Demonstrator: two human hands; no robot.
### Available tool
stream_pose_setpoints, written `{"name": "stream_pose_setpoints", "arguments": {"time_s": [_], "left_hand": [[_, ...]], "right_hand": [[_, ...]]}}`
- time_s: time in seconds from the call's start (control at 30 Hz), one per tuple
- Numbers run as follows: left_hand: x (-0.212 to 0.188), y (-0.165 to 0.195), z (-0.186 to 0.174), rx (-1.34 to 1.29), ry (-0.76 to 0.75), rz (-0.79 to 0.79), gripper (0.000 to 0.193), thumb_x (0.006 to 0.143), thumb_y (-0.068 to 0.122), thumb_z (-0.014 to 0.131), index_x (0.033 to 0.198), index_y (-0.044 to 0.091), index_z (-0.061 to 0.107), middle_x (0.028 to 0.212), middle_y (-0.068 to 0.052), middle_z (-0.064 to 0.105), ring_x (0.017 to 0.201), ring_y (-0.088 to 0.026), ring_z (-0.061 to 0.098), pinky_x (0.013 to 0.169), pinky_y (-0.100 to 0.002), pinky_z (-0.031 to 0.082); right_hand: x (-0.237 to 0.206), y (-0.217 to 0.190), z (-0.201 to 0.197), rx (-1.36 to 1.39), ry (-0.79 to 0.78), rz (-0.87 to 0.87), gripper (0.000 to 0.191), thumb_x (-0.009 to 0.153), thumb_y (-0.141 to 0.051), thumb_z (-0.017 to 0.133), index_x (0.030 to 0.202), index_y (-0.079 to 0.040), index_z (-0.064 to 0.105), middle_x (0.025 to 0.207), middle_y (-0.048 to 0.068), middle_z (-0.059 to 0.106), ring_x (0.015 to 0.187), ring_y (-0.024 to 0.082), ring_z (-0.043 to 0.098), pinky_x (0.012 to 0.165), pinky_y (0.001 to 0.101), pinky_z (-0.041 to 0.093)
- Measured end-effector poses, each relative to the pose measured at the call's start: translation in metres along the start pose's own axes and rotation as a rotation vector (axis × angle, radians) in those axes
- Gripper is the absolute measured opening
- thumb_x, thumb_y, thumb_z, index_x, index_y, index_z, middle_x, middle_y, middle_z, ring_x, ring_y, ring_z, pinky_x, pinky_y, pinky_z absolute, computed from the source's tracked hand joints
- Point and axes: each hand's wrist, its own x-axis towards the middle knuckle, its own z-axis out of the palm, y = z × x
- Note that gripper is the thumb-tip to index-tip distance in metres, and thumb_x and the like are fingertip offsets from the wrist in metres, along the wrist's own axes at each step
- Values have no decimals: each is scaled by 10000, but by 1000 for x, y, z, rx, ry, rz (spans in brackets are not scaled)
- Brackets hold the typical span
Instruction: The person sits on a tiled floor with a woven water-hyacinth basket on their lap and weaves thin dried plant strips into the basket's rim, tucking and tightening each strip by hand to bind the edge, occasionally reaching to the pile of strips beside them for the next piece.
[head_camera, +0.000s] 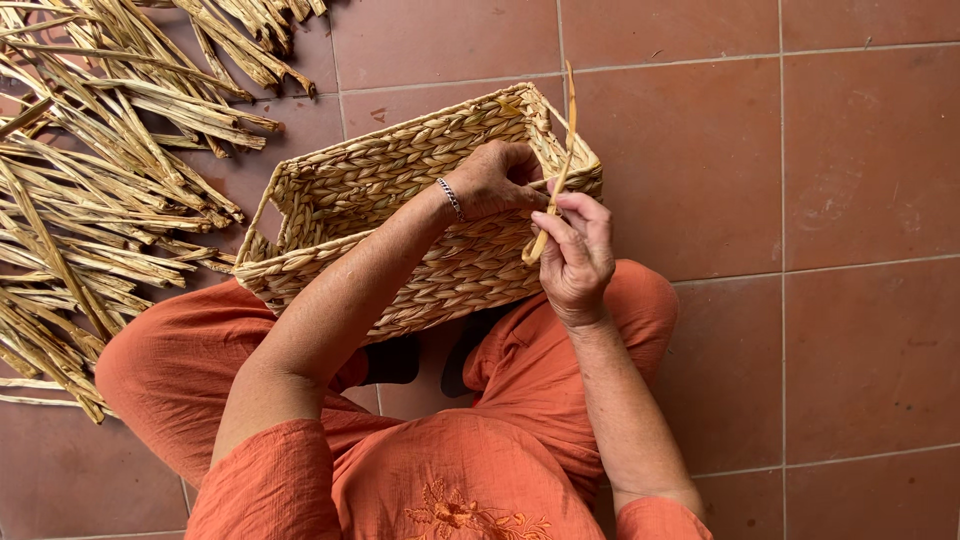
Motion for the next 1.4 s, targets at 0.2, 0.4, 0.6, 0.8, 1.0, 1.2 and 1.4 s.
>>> {"name": "stream_pose_setpoints", "arguments": {"time_s": [0.2,0.4,0.6,0.8,1.0,1.2,1.4], "left_hand": [[7,-16,-6,-56,-121,109,238,844,136,827,1021,41,700,908,-27,724,833,-99,645,772,-265,585],[14,-19,-28,-123,-208,-9,205,1029,198,622,1167,151,767,1014,12,783,851,-85,692,739,-245,592],[32,-15,-32,-72,-377,22,182,957,133,727,1129,136,787,847,-12,772,676,-71,663,565,-247,558],[37,-20,-32,-110,-374,38,204,905,178,790,1106,150,803,913,-3,802,747,-67,710,623,-251,612],[33,-28,-28,-129,-344,126,224,894,195,794,1116,163,802,954,7,809,821,-71,731,727,-271,637],[32,-23,-30,-81,-341,112,228,900,209,789,1126,177,796,960,20,811,824,-65,739,736,-265,646],[34,-20,-26,-58,-311,46,178,909,228,764,1070,157,798,890,30,799,769,-64,728,671,-268,632]], "right_hand": [[5,4,-5,-383,-39,-103,130,992,-27,719,1110,-78,738,1209,47,726,1381,350,569,1170,460,492],[1,5,-2,-532,-72,-126,125,991,-65,747,1113,-91,751,1237,25,741,1375,290,567,1140,440,459],[6,4,-7,-595,-173,-134,121,954,6,698,1060,-50,687,1205,69,729,1288,329,602,1085,455,465],[16,5,-11,-378,-61,-76,100,1014,-35,745,1100,-63,702,1182,27,722,1292,256,632,1088,403,568],[16,1,-11,-553,-112,-146,225,964,-31,772,1186,-29,733,1135,95,645,1165,297,609,994,420,552],[18,-2,-10,-686,-179,-152,236,961,-56,788,1191,-71,737,1096,97,606,1138,306,582,953,408,551],[22,12,-10,-675,-198,-99,186,938,-102,832,1109,-127,761,1037,65,635,1102,270,588,895,355,561]]}}
